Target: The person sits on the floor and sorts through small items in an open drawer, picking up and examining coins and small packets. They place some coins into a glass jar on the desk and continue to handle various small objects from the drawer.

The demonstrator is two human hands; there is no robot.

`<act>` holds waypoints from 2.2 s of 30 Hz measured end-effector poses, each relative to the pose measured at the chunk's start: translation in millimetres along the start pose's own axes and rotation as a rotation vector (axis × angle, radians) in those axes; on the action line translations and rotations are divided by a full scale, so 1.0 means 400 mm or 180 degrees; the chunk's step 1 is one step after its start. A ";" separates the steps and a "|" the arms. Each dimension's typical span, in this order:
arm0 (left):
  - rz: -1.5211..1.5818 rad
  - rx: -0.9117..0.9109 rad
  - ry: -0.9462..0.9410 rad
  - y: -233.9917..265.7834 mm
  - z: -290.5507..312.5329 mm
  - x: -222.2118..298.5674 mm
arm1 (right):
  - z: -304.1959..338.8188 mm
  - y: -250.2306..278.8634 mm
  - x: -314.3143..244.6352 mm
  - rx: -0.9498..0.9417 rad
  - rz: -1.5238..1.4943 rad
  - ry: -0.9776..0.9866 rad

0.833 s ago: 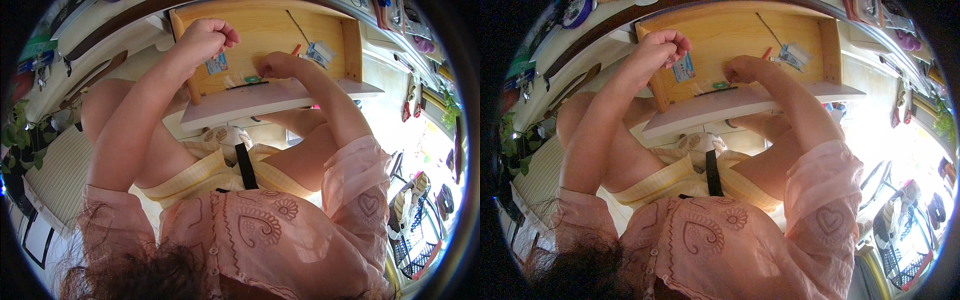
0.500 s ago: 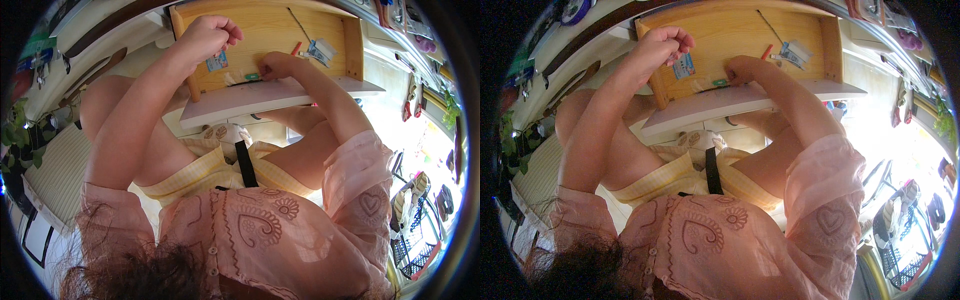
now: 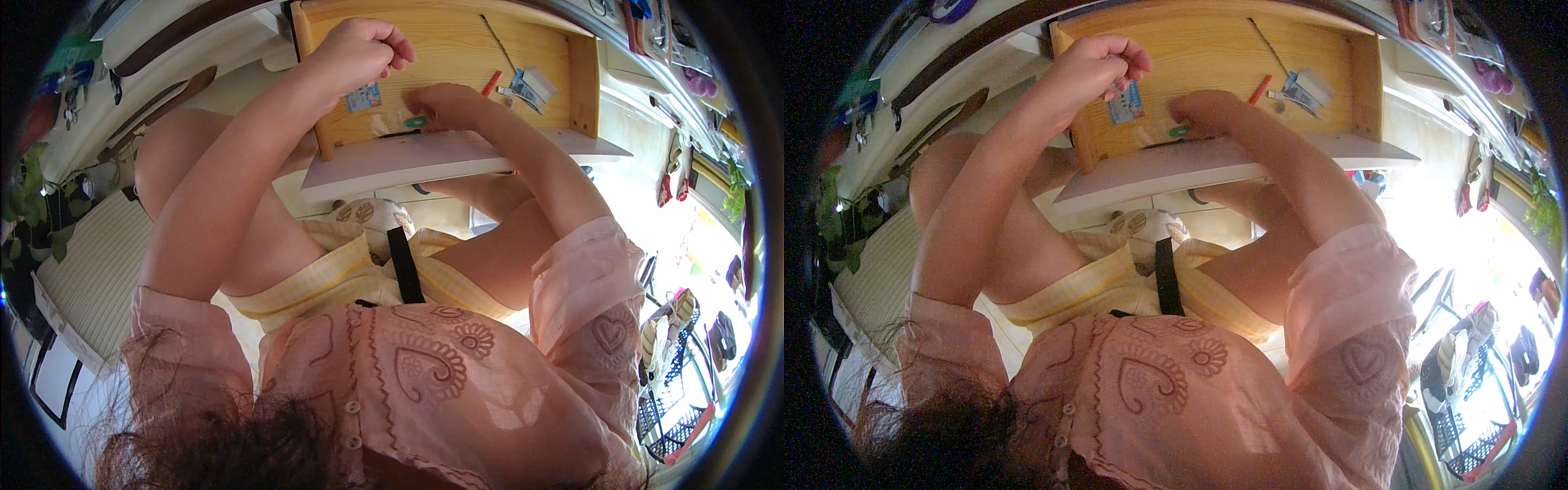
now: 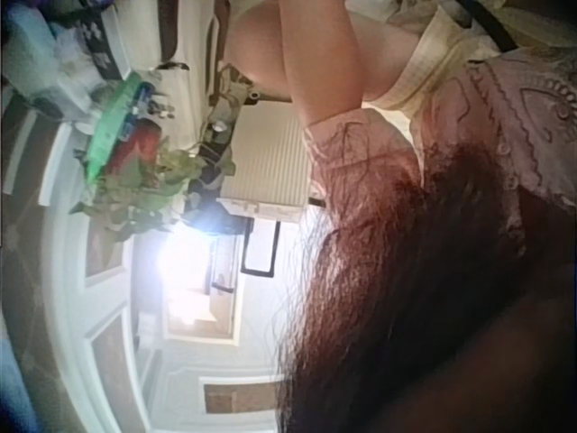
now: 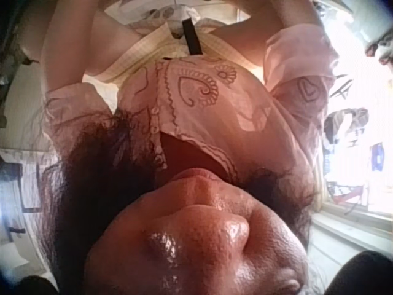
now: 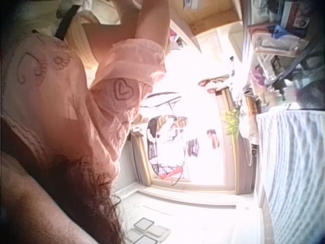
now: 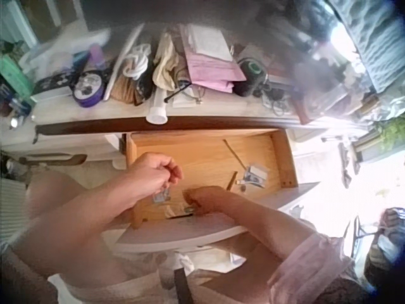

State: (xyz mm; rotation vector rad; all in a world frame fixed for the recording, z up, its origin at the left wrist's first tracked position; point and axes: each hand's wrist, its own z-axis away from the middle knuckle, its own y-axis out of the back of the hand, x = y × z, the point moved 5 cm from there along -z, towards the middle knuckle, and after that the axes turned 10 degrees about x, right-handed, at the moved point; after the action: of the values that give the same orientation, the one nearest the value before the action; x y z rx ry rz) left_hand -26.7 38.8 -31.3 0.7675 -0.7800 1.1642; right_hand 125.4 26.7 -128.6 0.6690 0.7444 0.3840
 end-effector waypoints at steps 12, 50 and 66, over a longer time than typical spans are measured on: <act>0.0251 0.0102 -0.0015 0.005 -0.015 -0.006 | 0.061 0.075 -0.004 0.0267 -0.1921 -0.0763; 0.0064 -0.0375 -0.1180 -0.072 0.077 0.110 | 0.314 0.254 -0.165 0.3407 -0.2405 -0.0416; 0.0332 -0.0329 -0.1338 -0.071 0.088 0.120 | 0.308 0.238 -0.146 0.2896 -0.3752 -0.0475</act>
State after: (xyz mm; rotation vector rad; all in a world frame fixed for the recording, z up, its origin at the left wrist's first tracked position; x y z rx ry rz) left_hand 6.2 26.3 24.5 0.9066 -1.2324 1.0570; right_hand 166.5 12.9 31.8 0.9461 1.0301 -1.1380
